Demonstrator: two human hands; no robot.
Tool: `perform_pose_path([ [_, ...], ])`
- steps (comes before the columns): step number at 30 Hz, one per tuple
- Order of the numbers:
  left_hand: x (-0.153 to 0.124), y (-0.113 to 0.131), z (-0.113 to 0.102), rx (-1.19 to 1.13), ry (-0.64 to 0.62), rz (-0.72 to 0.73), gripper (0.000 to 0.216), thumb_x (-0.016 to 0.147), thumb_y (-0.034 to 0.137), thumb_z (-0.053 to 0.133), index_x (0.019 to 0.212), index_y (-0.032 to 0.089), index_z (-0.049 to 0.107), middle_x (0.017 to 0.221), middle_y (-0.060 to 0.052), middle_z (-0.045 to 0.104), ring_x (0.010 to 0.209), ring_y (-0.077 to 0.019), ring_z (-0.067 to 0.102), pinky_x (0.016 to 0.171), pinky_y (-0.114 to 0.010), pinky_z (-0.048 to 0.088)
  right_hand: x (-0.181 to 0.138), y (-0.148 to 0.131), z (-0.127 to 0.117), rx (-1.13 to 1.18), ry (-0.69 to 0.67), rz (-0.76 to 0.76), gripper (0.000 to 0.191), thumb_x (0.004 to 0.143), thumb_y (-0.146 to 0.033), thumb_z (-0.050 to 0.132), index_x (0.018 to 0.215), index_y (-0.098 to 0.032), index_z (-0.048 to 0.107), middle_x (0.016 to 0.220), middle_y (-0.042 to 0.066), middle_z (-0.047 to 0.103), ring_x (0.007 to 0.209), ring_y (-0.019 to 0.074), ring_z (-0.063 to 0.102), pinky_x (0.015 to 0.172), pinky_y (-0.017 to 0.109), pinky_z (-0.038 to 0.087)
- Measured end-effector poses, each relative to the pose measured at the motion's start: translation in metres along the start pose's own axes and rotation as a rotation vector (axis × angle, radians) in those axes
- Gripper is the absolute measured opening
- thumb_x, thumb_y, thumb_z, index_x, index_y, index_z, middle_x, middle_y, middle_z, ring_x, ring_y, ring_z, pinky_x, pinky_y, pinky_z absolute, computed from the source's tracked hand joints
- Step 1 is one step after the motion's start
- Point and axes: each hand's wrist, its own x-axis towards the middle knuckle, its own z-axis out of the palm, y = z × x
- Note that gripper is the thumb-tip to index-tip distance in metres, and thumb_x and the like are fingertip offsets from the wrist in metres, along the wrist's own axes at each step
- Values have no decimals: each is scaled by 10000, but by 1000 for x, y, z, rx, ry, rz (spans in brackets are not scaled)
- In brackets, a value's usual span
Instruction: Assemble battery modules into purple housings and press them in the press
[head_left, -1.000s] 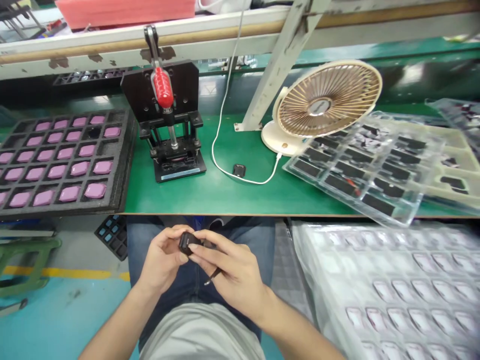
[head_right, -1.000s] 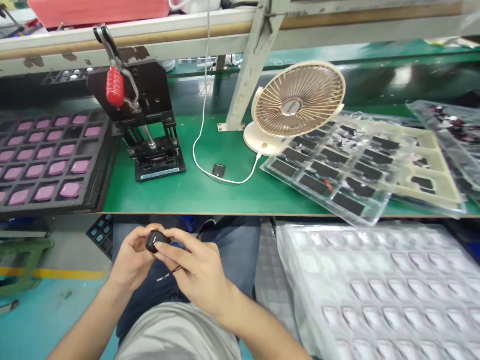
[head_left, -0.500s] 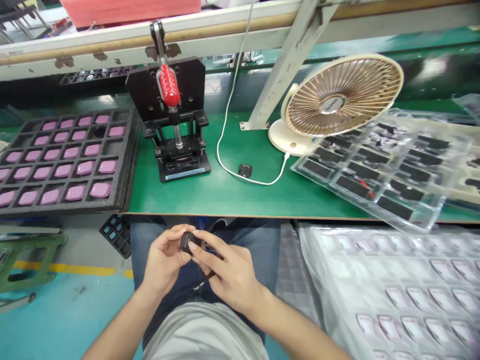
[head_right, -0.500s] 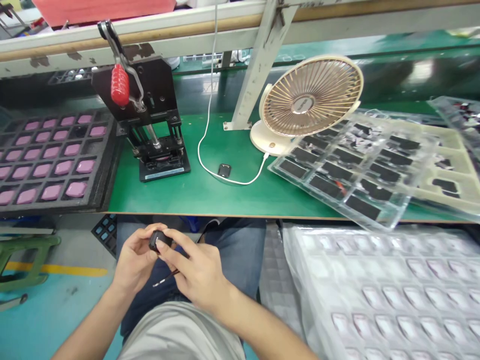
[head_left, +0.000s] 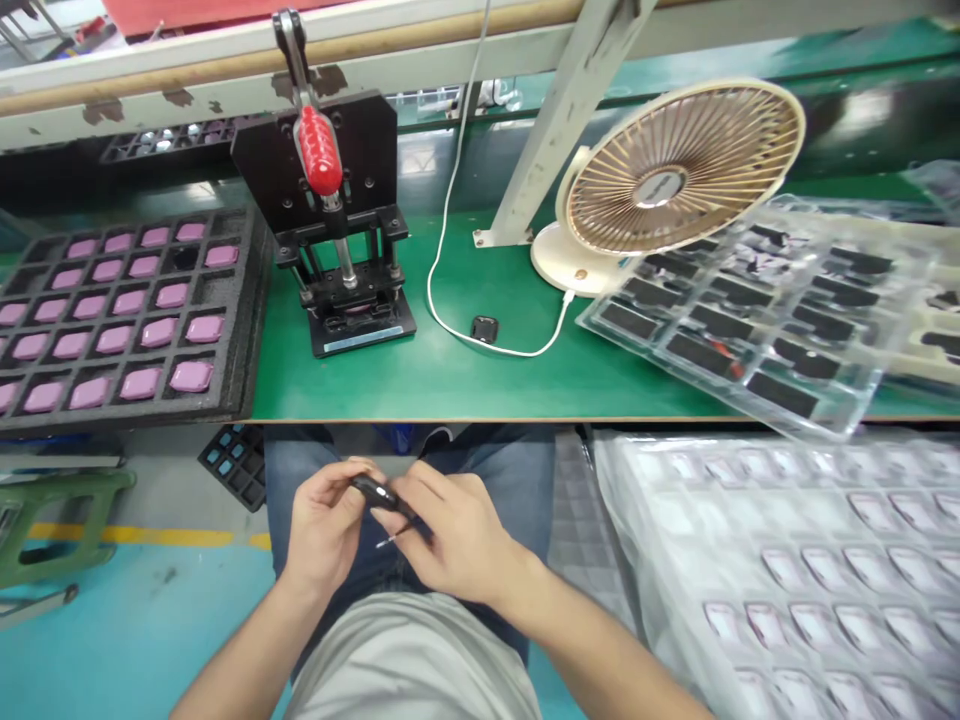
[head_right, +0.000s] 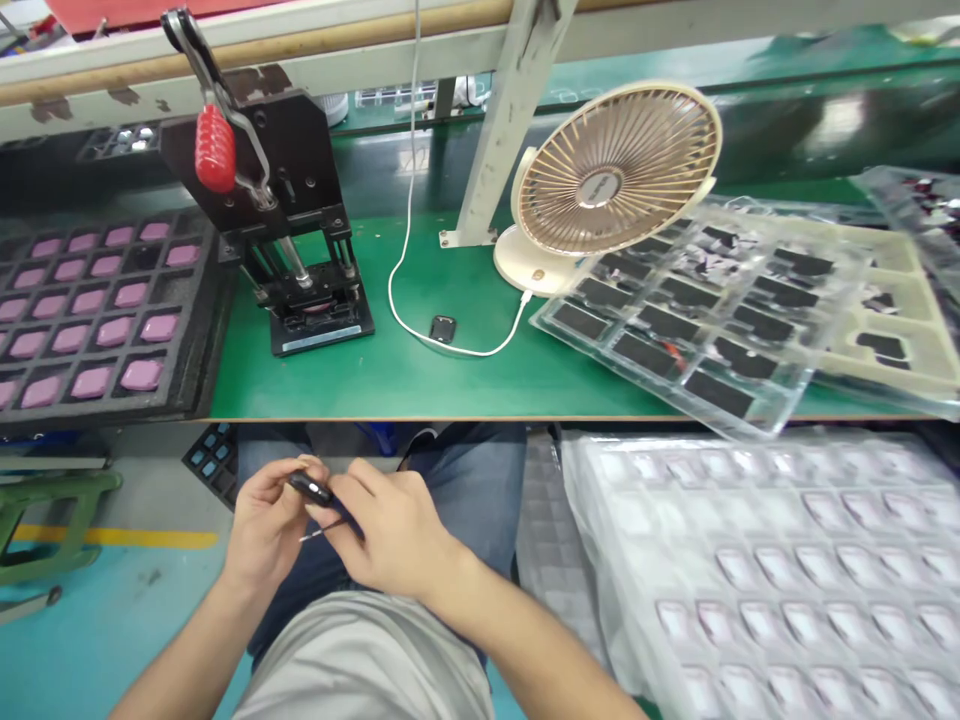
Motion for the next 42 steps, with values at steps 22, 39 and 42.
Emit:
perform_pose_path([
  [22, 22, 32, -12, 999, -411, 824, 562, 894, -7, 724, 1314, 359, 801, 1147, -54, 853, 1006, -264, 822, 911, -369, 655, 25, 22, -17, 1238, -384, 878, 626, 907, -767, 691, 752, -165, 617, 537, -97, 360, 457, 55, 211, 426, 215, 145],
  [39, 171, 33, -1, 1266, -164, 1023, 198, 1013, 153, 662, 1127, 223, 807, 1219, -111, 831, 1136, -292, 788, 1052, -481, 614, 198, 16, -131, -126, 477, -254, 419, 1055, -512, 624, 1371, -251, 713, 1317, 78, 744, 1074, 239, 715, 762, 303, 563],
  [42, 171, 29, -2, 1284, -139, 1038, 209, 1013, 139, 654, 1133, 229, 798, 1222, -104, 832, 1129, -288, 794, 1028, -471, 632, 239, 21, -118, -376, 273, -457, 412, 1092, -466, 581, 1464, -303, 649, 1525, 40, 659, 1292, 225, 677, 803, 263, 573],
])
